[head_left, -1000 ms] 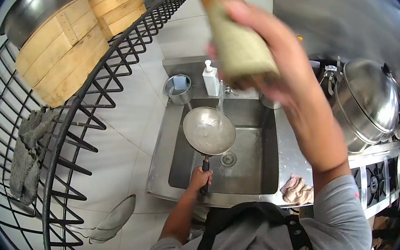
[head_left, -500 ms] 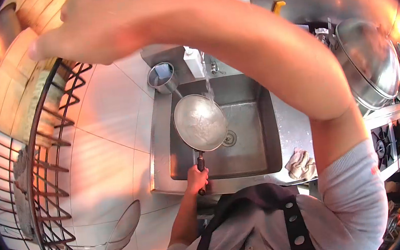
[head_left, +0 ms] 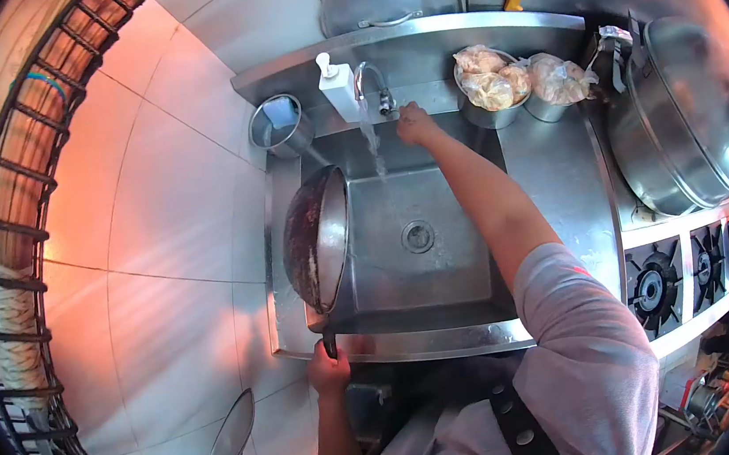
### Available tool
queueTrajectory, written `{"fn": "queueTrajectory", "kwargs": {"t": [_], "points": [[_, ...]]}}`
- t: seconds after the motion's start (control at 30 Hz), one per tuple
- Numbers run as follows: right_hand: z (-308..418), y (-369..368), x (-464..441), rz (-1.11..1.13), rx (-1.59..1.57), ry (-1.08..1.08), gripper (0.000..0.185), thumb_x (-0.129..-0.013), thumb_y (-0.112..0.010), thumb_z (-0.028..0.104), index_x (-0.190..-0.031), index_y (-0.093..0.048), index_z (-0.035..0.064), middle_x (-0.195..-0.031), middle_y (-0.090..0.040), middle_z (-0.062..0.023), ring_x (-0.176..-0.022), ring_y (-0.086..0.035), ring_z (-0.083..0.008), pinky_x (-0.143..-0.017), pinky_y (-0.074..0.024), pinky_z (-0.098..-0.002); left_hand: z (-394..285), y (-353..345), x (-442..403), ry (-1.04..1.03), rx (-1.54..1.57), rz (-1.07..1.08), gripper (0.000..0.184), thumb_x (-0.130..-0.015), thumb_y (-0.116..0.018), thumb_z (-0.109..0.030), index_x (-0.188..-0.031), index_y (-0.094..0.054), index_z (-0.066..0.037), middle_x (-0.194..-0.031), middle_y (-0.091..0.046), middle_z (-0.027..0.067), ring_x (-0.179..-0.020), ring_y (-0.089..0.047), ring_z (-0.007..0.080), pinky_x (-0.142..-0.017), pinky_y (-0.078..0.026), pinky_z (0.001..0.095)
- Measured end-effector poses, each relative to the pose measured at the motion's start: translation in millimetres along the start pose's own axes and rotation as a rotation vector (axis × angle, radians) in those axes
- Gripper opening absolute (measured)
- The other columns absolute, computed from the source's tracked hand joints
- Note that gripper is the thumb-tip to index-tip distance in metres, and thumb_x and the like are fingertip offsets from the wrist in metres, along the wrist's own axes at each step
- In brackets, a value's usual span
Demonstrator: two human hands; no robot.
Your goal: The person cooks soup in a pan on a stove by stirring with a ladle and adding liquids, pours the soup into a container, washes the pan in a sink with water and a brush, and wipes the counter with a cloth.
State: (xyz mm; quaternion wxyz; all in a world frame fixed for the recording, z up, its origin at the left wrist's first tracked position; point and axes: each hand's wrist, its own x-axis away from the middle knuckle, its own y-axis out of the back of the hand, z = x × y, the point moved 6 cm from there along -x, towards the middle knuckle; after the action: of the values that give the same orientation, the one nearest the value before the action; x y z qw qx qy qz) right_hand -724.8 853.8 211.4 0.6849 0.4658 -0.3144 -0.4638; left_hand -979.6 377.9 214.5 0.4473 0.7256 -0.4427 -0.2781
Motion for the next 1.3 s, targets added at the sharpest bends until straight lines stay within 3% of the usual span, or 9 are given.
{"fn": "queueTrajectory", "kwargs": {"t": [0.17,0.27,0.4,0.57,0.87,0.93,1.0,1.13,1.3], "points": [[-5.8,-84.3,-51.2,0.175,0.386,0.369,0.028,-0.083,-0.049,0.021,-0.080,-0.070,0.0032,-0.099,-0.066,-0.0172,-0.099,-0.061,-0.0325,-0.092,-0.0438,-0.0432,-14.9,18.7,11.7,0.043,-0.017,-0.092,0.020,-0.080,-0.062,-0.023,-0.090,-0.057,-0.006,-0.070,-0.061,0.0161,-0.065,-0.061,0.0383,-0.060,-0.048,0.0468],[-16.4,-105.4,-68.1,0.133,0.262,0.272,0.031,-0.083,-0.051,0.021,-0.103,-0.064,0.0006,-0.110,-0.064,-0.0165,-0.109,-0.058,-0.0277,-0.085,-0.0482,-0.0424,-5.9,20.9,16.0,0.019,0.036,-0.146,0.021,-0.079,-0.063,-0.021,-0.092,-0.058,-0.005,-0.073,-0.062,0.0161,-0.065,-0.062,0.0379,-0.060,-0.048,0.0453],[-28.5,-96.9,-54.2,0.136,-0.483,-0.042,0.037,-0.084,-0.054,0.024,-0.117,-0.061,0.0083,-0.115,-0.063,-0.0122,-0.109,-0.057,-0.0221,-0.089,-0.0440,-0.0369,-1.7,25.0,16.7,0.051,0.011,-0.185,0.021,-0.080,-0.062,-0.020,-0.093,-0.058,-0.005,-0.073,-0.061,0.0164,-0.065,-0.061,0.0383,-0.059,-0.048,0.0447],[-35.6,-89.2,-33.9,0.260,-0.884,-0.295,0.048,-0.085,-0.057,0.022,-0.132,-0.051,0.0145,-0.131,-0.054,-0.0091,-0.119,-0.048,-0.0214,-0.097,-0.0367,-0.0367,1.8,26.1,14.9,0.087,-0.048,-0.145,0.020,-0.081,-0.061,-0.019,-0.094,-0.058,-0.003,-0.071,-0.061,0.0158,-0.064,-0.061,0.0378,-0.057,-0.048,0.0442],[-24.0,-69.6,-24.9,0.391,-0.393,0.025,0.045,-0.092,-0.045,0.029,-0.133,-0.050,0.0108,-0.140,-0.044,-0.0138,-0.131,-0.037,-0.0293,-0.107,-0.0310,-0.0429,-2.5,16.5,14.7,-0.088,-0.328,-0.317,0.024,-0.077,-0.066,-0.013,-0.097,-0.060,-0.002,-0.072,-0.062,0.0155,-0.060,-0.060,0.0352,-0.054,-0.048,0.0425],[-36.6,-143.3,-51.8,0.306,-0.231,-0.010,0.049,-0.093,-0.041,0.036,-0.131,-0.051,0.0076,-0.142,-0.042,-0.0133,-0.133,-0.034,-0.0290,-0.109,-0.0283,-0.0414,2.0,17.2,17.3,-0.172,-0.390,-0.379,0.025,-0.077,-0.067,-0.013,-0.098,-0.061,-0.002,-0.075,-0.064,0.0151,-0.062,-0.061,0.0343,-0.055,-0.048,0.0417],[-27.4,-102.0,11.7,0.162,-0.234,-0.063,0.053,-0.093,-0.039,0.040,-0.132,-0.050,0.0061,-0.143,-0.040,-0.0133,-0.134,-0.033,-0.0300,-0.111,-0.0260,-0.0422,-3.2,17.3,20.4,-0.355,-0.425,-0.518,0.026,-0.077,-0.067,-0.013,-0.099,-0.062,-0.001,-0.078,-0.065,0.0143,-0.064,-0.062,0.0339,-0.057,-0.049,0.0410],[0.3,-38.0,145.8,0.217,-0.529,-0.244,0.045,-0.087,-0.054,0.034,-0.122,-0.057,0.0059,-0.124,-0.056,-0.0200,-0.114,-0.053,-0.0371,-0.097,-0.0412,-0.0429,15.3,15.8,11.7,-0.237,-0.358,-0.516,0.028,-0.076,-0.068,-0.014,-0.100,-0.062,0.000,-0.083,-0.066,0.0146,-0.071,-0.063,0.0341,-0.063,-0.049,0.0427],[-10.7,-2.4,314.4,0.089,-0.575,-0.148,0.042,-0.085,-0.057,0.029,-0.116,-0.059,-0.0001,-0.112,-0.061,-0.0236,-0.106,-0.057,-0.0371,-0.092,-0.0442,-0.0429,-10.7,23.0,-9.6,-0.114,-0.262,-0.457,0.026,-0.080,-0.064,-0.015,-0.100,-0.061,0.000,-0.085,-0.066,0.0176,-0.076,-0.063,0.0365,-0.067,-0.049,0.0439]]}}
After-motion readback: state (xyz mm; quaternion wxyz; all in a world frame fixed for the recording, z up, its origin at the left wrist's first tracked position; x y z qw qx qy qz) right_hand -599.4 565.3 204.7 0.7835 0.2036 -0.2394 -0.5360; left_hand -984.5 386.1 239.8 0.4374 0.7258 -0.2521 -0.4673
